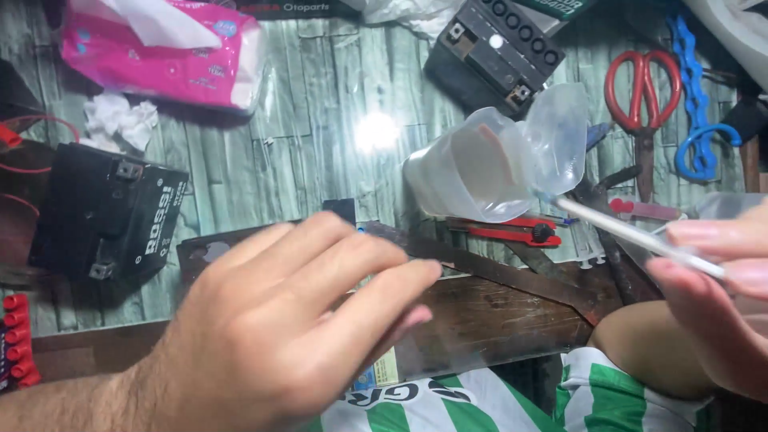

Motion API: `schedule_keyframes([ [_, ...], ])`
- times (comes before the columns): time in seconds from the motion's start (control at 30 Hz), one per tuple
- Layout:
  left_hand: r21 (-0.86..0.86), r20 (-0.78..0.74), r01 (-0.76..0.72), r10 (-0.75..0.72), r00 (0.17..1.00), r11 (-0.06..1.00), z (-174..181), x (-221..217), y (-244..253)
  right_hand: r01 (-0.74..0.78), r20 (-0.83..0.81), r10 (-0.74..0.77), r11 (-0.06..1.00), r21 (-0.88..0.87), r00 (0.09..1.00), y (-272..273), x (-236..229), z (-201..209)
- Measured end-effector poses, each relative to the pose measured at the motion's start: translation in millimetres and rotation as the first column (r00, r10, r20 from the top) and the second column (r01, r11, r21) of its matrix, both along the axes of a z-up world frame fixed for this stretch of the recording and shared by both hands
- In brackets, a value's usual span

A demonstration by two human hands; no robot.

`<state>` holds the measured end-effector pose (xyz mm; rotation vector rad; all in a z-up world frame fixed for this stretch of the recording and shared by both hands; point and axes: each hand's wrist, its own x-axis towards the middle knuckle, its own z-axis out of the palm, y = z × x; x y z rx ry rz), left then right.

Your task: Using a syringe to fill motorcycle battery cells with electrolyte and then sealing them with caps.

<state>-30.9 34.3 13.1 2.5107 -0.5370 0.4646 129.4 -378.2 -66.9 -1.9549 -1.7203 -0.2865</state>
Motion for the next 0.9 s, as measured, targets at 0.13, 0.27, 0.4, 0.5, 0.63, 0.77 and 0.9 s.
schedule_keyframes([
  [0.13, 0.116, 0.116, 0.024, -0.038, 0.992, 0.993, 3.3, 42.7, -7.6, 0.159, -0.122, -0.181, 0.972, -0.171, 0.976, 108.3, -14.1, 74.1],
  [0.27, 0.146, 0.201, 0.058, -0.087, 0.976, 0.988, -20.5, 82.1, -12.3, 0.25, -0.241, -0.299, 0.944, -0.213, 0.923, 143.2, -9.5, 84.1],
  [0.4, 0.163, 0.201, 0.106, -0.138, 0.97, 0.981, -40.9, 100.6, -17.3, 0.103, -0.238, -0.156, 0.97, -0.219, 0.959, 157.6, 1.0, 88.1],
  [0.5, 0.081, 0.139, 0.182, -0.192, 0.971, 0.98, -47.1, 108.3, -16.7, 0.132, -0.229, -0.185, 0.965, -0.228, 0.956, 162.1, 4.0, 79.3],
  [0.63, 0.039, 0.156, 0.209, -0.212, 0.965, 0.977, -56.6, 117.6, -14.9, 0.127, -0.254, -0.184, 0.966, -0.223, 0.95, 173.5, 5.0, 84.1],
  [0.77, 0.094, 0.19, 0.202, -0.216, 0.958, 0.975, -61.2, 119.1, -15.9, 0.09, -0.251, -0.137, 0.978, -0.189, 0.958, 172.8, 6.8, 81.5],
  [0.9, 0.096, 0.231, 0.187, -0.205, 0.951, 0.978, -59.7, 118.9, -14.8, 0.07, -0.27, -0.111, 0.985, -0.157, 0.956, 172.4, 10.0, 77.4],
])
